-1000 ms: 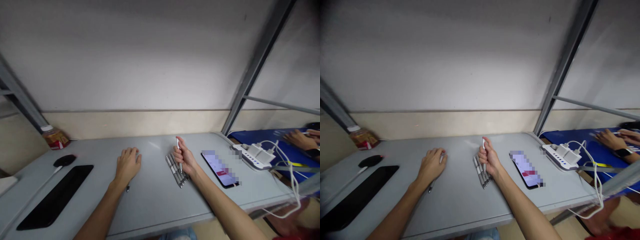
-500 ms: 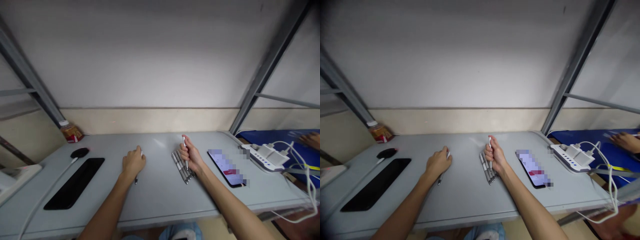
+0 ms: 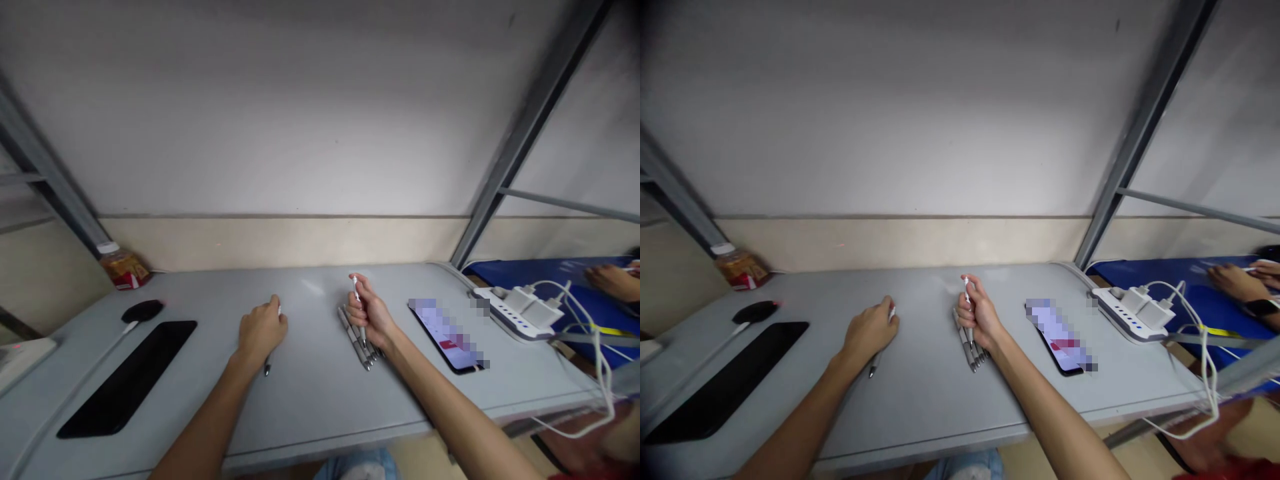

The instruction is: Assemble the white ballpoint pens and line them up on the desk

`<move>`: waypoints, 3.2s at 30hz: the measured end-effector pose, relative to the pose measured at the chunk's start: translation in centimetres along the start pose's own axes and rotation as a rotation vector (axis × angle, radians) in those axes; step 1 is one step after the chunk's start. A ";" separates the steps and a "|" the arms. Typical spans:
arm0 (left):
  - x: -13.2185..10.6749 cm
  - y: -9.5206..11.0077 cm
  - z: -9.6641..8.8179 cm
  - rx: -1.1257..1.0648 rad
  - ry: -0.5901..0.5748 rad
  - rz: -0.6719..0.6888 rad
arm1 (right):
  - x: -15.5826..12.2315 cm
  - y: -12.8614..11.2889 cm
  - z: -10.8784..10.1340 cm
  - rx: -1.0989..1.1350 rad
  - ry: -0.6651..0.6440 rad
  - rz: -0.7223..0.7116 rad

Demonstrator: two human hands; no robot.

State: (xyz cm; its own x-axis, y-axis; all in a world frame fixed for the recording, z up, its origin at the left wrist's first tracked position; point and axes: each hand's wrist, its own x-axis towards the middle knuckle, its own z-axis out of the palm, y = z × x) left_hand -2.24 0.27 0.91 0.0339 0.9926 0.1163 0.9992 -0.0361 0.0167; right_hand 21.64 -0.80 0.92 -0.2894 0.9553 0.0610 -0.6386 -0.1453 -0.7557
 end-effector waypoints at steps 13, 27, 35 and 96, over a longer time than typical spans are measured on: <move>0.0 0.1 -0.1 -0.013 0.014 0.012 | 0.2 0.6 0.0 0.011 -0.039 0.027; 0.3 0.3 0.5 -0.169 0.017 0.019 | -0.2 2.0 0.1 -1.206 0.039 -0.260; 0.3 0.6 0.6 -0.355 0.104 0.074 | -0.5 2.7 0.0 -1.813 0.040 -0.345; -0.7 2.0 0.2 -0.481 0.163 0.510 | -0.8 0.2 0.8 -1.254 -0.041 -0.368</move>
State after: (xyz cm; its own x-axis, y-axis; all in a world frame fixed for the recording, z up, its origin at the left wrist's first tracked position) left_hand -0.30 -0.42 0.69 0.4529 0.8102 0.3721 0.7388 -0.5747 0.3521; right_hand 21.15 -1.80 1.20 -0.2770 0.8757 0.3956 0.4044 0.4797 -0.7787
